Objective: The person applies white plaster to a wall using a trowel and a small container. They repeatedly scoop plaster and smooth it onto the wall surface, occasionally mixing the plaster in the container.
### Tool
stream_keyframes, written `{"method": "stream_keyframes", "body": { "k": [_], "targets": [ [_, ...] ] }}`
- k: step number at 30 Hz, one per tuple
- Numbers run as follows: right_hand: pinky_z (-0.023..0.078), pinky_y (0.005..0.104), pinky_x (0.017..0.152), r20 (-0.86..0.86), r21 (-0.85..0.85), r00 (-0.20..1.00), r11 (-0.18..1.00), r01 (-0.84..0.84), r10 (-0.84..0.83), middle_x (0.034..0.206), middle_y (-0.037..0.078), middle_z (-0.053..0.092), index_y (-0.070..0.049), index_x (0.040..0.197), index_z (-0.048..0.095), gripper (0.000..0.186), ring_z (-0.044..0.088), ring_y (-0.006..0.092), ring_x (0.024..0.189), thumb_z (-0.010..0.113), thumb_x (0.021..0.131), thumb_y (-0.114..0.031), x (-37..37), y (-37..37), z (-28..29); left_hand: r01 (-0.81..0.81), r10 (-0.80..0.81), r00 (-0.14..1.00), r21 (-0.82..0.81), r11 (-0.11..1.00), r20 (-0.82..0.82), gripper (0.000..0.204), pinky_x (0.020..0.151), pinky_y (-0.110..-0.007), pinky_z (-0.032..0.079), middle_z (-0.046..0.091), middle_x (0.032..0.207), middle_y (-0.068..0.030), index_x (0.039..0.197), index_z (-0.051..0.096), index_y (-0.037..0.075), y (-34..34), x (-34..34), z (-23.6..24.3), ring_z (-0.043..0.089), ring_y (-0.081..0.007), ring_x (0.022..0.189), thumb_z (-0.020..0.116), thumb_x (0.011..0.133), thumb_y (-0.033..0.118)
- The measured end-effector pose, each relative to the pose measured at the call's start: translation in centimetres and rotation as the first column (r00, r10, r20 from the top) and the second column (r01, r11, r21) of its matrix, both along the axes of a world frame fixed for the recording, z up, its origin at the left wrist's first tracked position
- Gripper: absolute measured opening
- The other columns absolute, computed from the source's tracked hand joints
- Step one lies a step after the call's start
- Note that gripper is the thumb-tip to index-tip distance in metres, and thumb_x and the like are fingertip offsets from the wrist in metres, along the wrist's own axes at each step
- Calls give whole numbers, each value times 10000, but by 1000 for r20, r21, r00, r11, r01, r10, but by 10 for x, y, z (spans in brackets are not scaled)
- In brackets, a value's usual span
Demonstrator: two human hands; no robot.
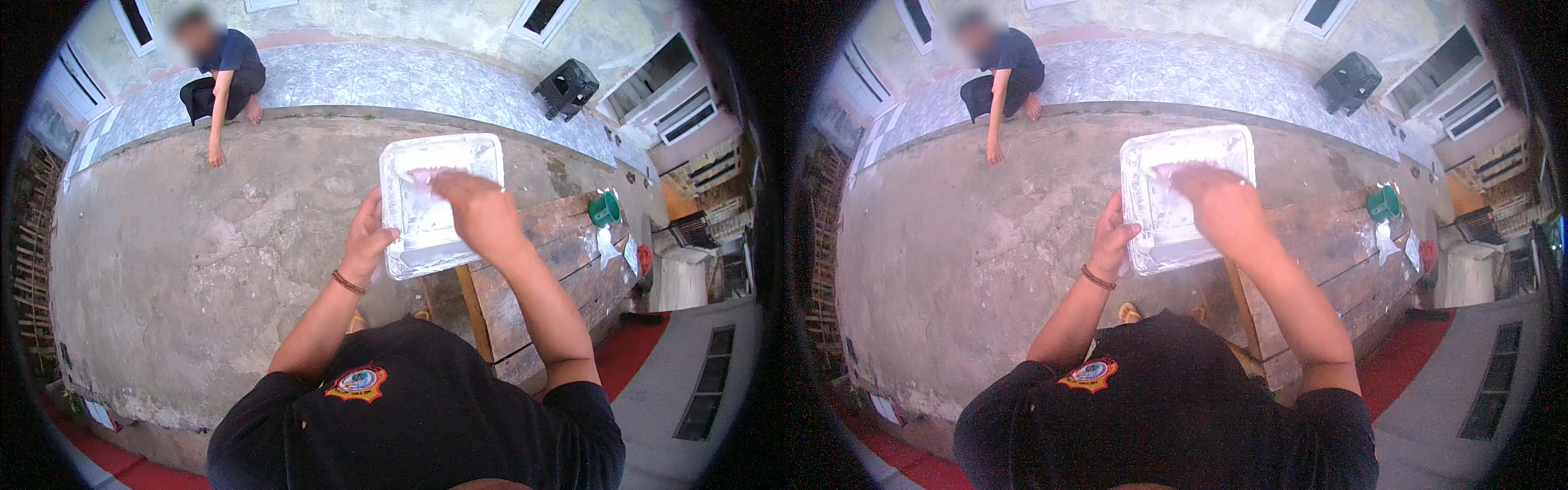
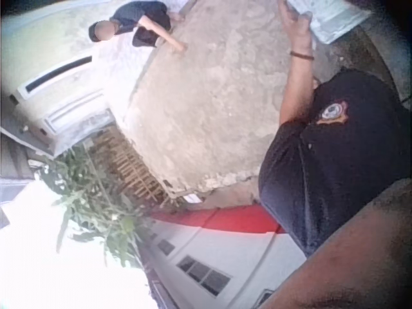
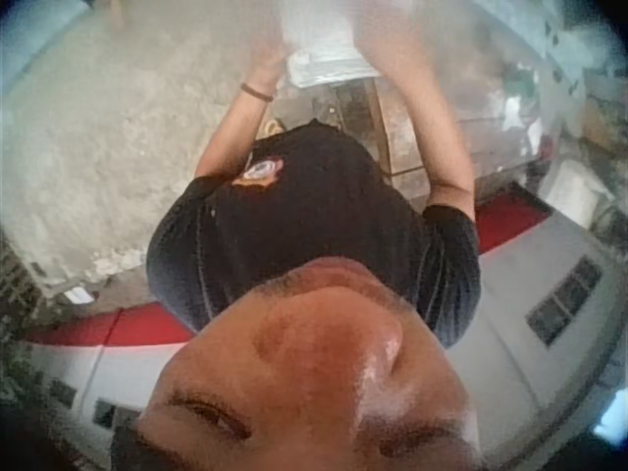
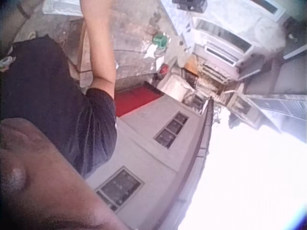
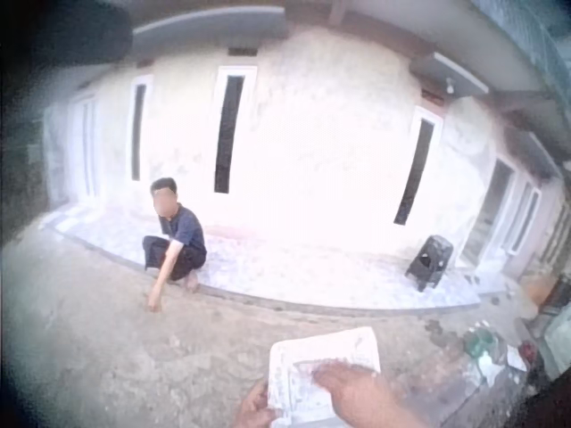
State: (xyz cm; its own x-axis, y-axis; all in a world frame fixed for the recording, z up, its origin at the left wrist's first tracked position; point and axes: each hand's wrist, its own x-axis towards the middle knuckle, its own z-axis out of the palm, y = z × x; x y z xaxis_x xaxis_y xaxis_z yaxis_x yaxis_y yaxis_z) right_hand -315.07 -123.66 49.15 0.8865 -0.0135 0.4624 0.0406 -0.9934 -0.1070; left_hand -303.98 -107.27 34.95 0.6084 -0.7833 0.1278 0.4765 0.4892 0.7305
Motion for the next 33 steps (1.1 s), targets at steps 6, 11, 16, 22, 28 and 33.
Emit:
{"method": "stream_keyframes", "body": {
  "k": [6, 11, 16, 22, 28, 33],
  "targets": [
    [578, 404, 839, 23, -81, 999, 996, 37, -36, 1047, 127, 745, -65, 1001, 735, 241, 726, 305, 954, 602, 806, -16, -3, 11, 8, 24, -25, 995, -13, 1000, -101, 799, 1122, -364, 407, 541, 1430, -124, 1508, 381, -21, 3, -10, 6, 532, -223, 1313, 700, 792, 135],
    [562, 405, 881, -272, -171, 961, 980, -105, 56, 1055, 105, 739, -84, 1063, 728, 282, 708, 278, 1035, 594, 817, -47, -14, 28, 3, 18, -17, 996, 12, 1000, -85, 776, 1066, -390, 495, 579, 1377, -168, 1507, 362, -35, 3, -5, 3, 603, -265, 1243, 658, 824, 184],
    [541, 402, 934, -144, -208, 990, 977, -41, 11, 1069, 99, 740, -84, 1075, 726, 278, 703, 282, 1058, 599, 828, -71, -25, 29, -2, 11, -10, 993, 14, 1000, -122, 838, 1104, -369, 438, 539, 1433, -133, 1518, 349, -15, 5, -6, 3, 544, -230, 1307, 726, 798, 190],
    [553, 411, 911, -197, -61, 977, 994, -93, 80, 1080, 115, 740, -61, 1029, 725, 259, 708, 308, 1039, 615, 800, -14, -39, 25, 1, -66, 65, 998, -55, 996, -11, 846, 1125, -392, 417, 515, 1455, -137, 1533, 328, 9, 1, 1, 15, 519, -244, 1332, 737, 803, 133],
    [576, 413, 878, -139, 51, 989, 998, -42, 48, 1061, 142, 737, -42, 1006, 724, 272, 713, 330, 1018, 636, 764, 47, -55, 13, -19, -154, 154, 988, 7, 988, -26, 823, 1148, -393, 383, 472, 1485, -151, 1536, 295, -6, -3, -2, 26, 463, -248, 1377, 678, 808, 19],
    [585, 429, 840, 119, 187, 977, 970, 153, -177, 1077, 175, 732, -31, 1104, 716, 331, 715, 373, 978, 636, 797, 62, -46, 6, -28, -202, 202, 979, 20, 979, 37, 852, 1158, -396, 370, 464, 1476, -160, 1544, 250, -24, -7, -8, 34, 455, -259, 1378, 650, 791, -40]
  ]
}}
